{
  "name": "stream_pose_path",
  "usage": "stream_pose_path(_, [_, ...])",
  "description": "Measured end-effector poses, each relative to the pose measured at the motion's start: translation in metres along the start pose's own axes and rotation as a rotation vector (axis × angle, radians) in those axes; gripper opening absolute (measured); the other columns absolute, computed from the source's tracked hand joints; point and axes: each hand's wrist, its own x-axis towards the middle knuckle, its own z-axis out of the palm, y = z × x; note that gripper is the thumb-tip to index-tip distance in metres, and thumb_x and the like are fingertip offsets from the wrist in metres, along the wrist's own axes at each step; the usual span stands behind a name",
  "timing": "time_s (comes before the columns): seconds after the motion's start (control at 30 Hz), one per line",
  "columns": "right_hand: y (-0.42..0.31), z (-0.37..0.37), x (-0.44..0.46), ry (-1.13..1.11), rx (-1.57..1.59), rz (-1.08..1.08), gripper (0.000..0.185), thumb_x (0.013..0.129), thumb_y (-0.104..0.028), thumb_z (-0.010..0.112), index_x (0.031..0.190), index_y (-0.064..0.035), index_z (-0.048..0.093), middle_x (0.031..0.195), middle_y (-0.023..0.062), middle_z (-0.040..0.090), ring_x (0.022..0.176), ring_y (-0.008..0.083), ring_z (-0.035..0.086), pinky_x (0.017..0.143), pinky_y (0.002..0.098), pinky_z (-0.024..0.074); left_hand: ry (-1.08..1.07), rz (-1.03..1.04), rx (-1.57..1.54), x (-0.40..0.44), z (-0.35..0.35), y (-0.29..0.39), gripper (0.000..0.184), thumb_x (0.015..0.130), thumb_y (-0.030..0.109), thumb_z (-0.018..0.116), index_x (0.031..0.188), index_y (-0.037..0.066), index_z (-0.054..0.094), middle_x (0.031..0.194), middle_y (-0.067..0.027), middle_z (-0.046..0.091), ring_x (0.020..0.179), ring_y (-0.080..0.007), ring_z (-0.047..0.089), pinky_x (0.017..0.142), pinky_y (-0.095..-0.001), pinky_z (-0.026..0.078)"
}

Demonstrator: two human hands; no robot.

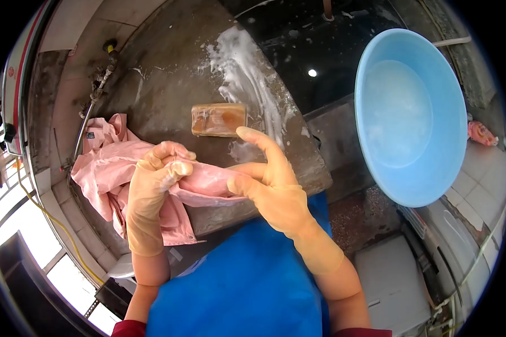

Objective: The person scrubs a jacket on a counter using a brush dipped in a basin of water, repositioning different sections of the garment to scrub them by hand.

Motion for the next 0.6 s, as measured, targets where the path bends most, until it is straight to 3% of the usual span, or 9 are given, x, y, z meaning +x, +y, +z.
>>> stream_pose_path(0.07, [-0.001, 0.001, -0.005, 0.006, -0.034, -0.015, 0.072, 0.097, -0.003, 0.066, 0.156, -0.0076, 0.026, 0.109, 0.0188, 0.071, 0.1, 0.0174, 0.067, 0.09, 0.0309, 0.0542, -0.036, 0.012, 0.005, -0.004, 0.0, -0.007, 0.017, 0.092, 0.011, 0.074, 0.106, 0.002, 0.069, 0.088, -0.001, 0.07, 0.073, -0.0039, 0.06, 0.06, -0.0162, 0.046])
stream_pose_path(0.13, [0.0, 0.004, -0.009, 0.008, -0.064, -0.03, 0.072, 0.098, -0.004, 0.066, 0.157, -0.0078, 0.025, 0.109, 0.0187, 0.071, 0.101, 0.0173, 0.067, 0.091, 0.0309, 0.0542, 0.08, 0.164, -0.005, -0.009, 0.008, -0.014, 0.021, 0.098, 0.023, 0.071, 0.1, 0.003, 0.071, 0.082, 0.0035, 0.065, 0.067, -0.0021, 0.052, 0.058, -0.0166, 0.043])
stream_pose_path(0.3, [0.0, 0.007, -0.016, -0.025, -0.144, -0.079, 0.07, 0.1, -0.009, 0.064, 0.157, -0.0073, 0.023, 0.108, 0.0183, 0.07, 0.1, 0.0167, 0.066, 0.09, 0.0306, 0.0536, 0.119, 0.086, 0.016, -0.021, 0.007, -0.015, 0.035, 0.103, 0.036, 0.063, 0.097, 0.002, 0.071, 0.078, 0.0054, 0.061, 0.064, -0.0007, 0.048, 0.055, -0.0177, 0.04])
stream_pose_path(0.57, [0.005, 0.01, -0.021, -0.048, -0.149, -0.141, 0.068, 0.101, -0.009, 0.063, 0.156, -0.0039, 0.023, 0.106, 0.0173, 0.071, 0.099, 0.0157, 0.065, 0.089, 0.0297, 0.0531, 0.116, 0.165, -0.011, -0.027, 0.005, -0.022, 0.041, 0.106, 0.038, 0.057, 0.097, 0.0, 0.071, 0.07, 0.0055, 0.059, 0.059, -0.0006, 0.047, 0.054, -0.0173, 0.038])
stream_pose_path(0.6, [0.006, 0.01, -0.021, -0.05, -0.162, -0.151, 0.068, 0.101, -0.009, 0.063, 0.156, -0.0038, 0.023, 0.106, 0.0172, 0.071, 0.099, 0.0155, 0.065, 0.089, 0.0295, 0.053, 0.074, 0.148, -0.016, -0.03, 0.0, -0.023, 0.043, 0.106, 0.039, 0.055, 0.098, -0.001, 0.07, 0.074, 0.0031, 0.062, 0.064, -0.0027, 0.052, 0.06, -0.0184, 0.041])
